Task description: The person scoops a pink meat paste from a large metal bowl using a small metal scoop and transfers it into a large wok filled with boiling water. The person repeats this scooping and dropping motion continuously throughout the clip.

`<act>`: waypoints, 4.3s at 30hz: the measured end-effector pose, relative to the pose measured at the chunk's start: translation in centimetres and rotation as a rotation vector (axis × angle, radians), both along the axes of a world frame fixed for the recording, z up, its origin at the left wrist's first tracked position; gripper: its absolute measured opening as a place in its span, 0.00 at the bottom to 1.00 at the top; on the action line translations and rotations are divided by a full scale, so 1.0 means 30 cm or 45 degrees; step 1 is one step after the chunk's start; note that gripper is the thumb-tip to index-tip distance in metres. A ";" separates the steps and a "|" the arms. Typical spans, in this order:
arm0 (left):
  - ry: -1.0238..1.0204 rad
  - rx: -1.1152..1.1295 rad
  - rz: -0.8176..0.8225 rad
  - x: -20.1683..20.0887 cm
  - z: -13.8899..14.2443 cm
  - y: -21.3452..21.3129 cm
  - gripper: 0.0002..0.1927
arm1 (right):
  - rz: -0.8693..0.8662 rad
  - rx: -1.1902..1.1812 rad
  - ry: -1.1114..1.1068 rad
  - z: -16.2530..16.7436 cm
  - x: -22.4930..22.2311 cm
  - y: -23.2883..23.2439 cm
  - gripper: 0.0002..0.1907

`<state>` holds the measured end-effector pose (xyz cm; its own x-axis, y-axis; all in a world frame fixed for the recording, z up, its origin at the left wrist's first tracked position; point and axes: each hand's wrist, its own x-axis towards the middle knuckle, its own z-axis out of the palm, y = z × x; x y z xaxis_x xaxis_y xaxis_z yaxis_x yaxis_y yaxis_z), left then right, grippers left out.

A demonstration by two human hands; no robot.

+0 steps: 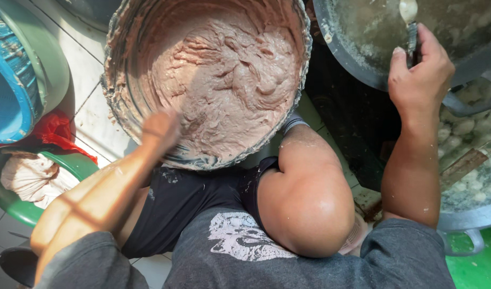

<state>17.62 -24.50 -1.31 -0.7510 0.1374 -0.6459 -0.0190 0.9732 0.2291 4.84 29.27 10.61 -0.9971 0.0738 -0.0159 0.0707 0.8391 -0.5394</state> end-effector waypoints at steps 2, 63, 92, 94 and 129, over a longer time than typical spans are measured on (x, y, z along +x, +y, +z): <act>-0.362 -0.007 0.610 0.076 0.020 0.104 0.33 | 0.053 0.219 0.047 -0.010 -0.012 0.002 0.23; 0.577 0.466 0.490 -0.470 0.151 0.826 0.18 | 0.095 -1.100 -0.883 0.065 0.001 -0.250 0.22; 0.783 0.226 0.304 -0.666 0.032 0.700 0.27 | 0.082 -1.134 -0.835 0.023 -0.080 -0.241 0.21; 0.371 0.220 0.365 -0.697 0.031 0.675 0.32 | 0.023 -0.964 -0.669 -0.002 -0.115 -0.213 0.21; 0.797 0.534 0.463 -0.468 0.123 0.847 0.18 | 0.005 -0.826 -0.585 0.046 0.018 -0.204 0.12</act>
